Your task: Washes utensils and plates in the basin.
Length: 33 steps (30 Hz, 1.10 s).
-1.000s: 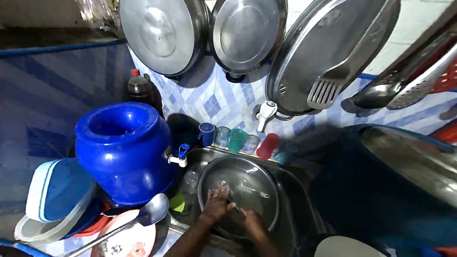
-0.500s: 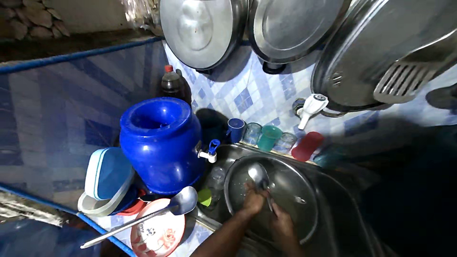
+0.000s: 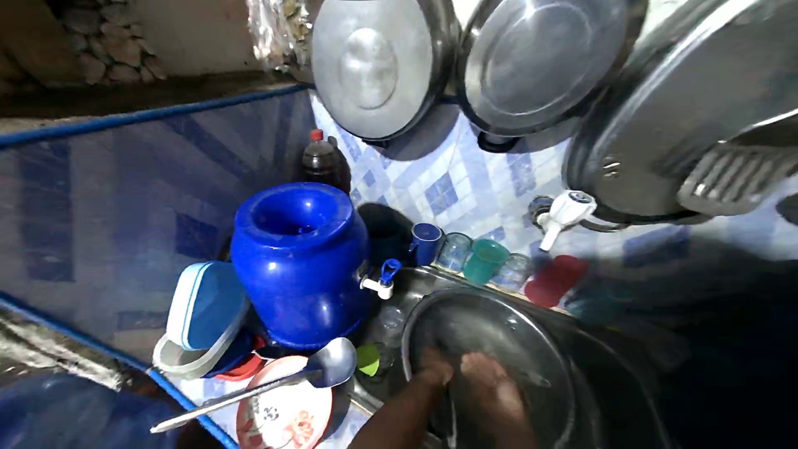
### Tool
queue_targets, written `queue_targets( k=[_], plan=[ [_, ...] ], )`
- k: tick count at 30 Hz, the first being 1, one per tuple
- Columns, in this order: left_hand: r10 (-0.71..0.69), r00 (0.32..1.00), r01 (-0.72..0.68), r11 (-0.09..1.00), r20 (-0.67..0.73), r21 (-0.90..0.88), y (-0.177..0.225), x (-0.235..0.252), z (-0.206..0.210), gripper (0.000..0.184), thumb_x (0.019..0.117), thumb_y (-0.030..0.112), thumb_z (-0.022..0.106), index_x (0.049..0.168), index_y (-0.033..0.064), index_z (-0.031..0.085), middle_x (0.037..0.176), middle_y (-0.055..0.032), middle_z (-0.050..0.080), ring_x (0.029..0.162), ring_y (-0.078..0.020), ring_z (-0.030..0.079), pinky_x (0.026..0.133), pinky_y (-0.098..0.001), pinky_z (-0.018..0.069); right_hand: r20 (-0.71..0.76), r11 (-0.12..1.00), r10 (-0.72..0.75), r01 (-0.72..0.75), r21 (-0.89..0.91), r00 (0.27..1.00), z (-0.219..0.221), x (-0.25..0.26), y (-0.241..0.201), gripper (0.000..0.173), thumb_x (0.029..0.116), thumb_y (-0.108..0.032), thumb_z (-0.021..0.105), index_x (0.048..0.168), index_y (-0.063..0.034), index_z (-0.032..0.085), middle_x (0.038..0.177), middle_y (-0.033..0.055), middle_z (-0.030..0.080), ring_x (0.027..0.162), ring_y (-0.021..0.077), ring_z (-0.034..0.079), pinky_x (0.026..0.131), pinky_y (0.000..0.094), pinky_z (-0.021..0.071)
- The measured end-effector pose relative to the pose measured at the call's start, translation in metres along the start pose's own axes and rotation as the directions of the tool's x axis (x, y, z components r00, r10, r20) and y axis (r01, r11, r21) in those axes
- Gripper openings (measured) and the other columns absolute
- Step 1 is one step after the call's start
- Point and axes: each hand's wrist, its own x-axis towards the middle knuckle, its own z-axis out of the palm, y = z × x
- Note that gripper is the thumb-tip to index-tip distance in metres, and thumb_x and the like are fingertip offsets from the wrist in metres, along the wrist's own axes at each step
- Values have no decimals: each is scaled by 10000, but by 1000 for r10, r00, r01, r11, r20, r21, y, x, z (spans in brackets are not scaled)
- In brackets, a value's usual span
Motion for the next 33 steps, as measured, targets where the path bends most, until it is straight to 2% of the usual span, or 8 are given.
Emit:
queue_targets(
  k=[2, 7, 9, 12, 17, 20, 27, 33],
  plan=[
    [108, 988, -128, 970, 107, 206, 24, -9, -4, 477, 1049, 218, 558, 1415, -85, 512, 1457, -299, 507, 1375, -413, 481, 1151, -540, 372, 67, 964, -29, 45, -263, 997, 28, -19, -32, 373, 1132, -186, 272, 1336, 29, 498, 1107, 105, 673, 934, 134, 683, 804, 285, 563],
    [278, 952, -305, 825, 128, 475, 83, -37, -30, 396, 1010, 95, 589, 1369, -69, 549, 1422, -278, 539, 1314, -420, 537, 1072, -575, 444, 13, 713, -344, 271, -646, 939, 30, -38, -60, 253, 1075, -76, 458, 1234, 60, 601, 1061, 101, 632, 868, 90, 594, 758, 236, 493],
    [310, 937, -342, 722, 160, 602, 106, -61, -43, 353, 1010, 75, 582, 1337, -56, 574, 1396, -269, 559, 1285, -439, 551, 1014, -616, 468, 99, 604, -320, 283, -745, 942, 9, -35, -42, 248, 1055, -28, 457, 1214, 97, 600, 1058, 131, 621, 865, 99, 592, 782, 244, 509],
    [355, 925, -336, 600, 134, 726, 115, -104, -66, 352, 1001, 40, 585, 1350, -11, 577, 1323, -258, 610, 1196, -457, 602, 901, -639, 507, 246, 415, -138, 282, -865, 959, -20, -29, -7, 282, 1028, 10, 523, 1264, 142, 600, 1234, 280, 646, 1088, 274, 645, 973, 391, 515],
    [332, 943, -196, 580, -9, 791, 62, -153, -140, 357, 1014, 107, 598, 1369, 85, 560, 1146, -215, 677, 1033, -417, 677, 842, -603, 546, 253, 176, 23, 245, -953, 967, -24, -22, 7, 349, 1041, -86, 537, 1353, 60, 593, 1346, 279, 613, 1229, 388, 623, 1068, 520, 484],
    [440, 897, -274, 632, -44, 725, 3, -162, -192, 219, 1022, 130, 602, 1201, 28, 678, 1158, -180, 664, 1042, -340, 670, 911, -545, 549, 160, 163, 69, 147, -976, 985, -10, -12, -2, 382, 1032, -132, 585, 1384, 18, 586, 1417, 278, 551, 1297, 387, 563, 1094, 519, 447],
    [448, 877, -203, 673, -174, 712, -82, -195, -244, 291, 1061, 180, 538, 1210, -2, 710, 1132, -218, 697, 1067, -375, 679, 980, -551, 516, 171, 82, 138, 161, -984, 976, -1, -13, 13, 425, 1021, -149, 614, 1406, 24, 565, 1469, 275, 516, 1371, 385, 508, 1139, 513, 413],
    [459, 858, -127, 626, -232, 770, -126, -196, -231, 307, 1059, 151, 509, 1276, 26, 687, 1258, -236, 664, 1197, -417, 631, 1022, -564, 501, 274, 31, -110, 279, -960, 955, 3, -13, 0, 360, 994, -101, 617, 1330, 27, 636, 1415, 299, 552, 1355, 448, 503, 1137, 562, 403]
  ],
)
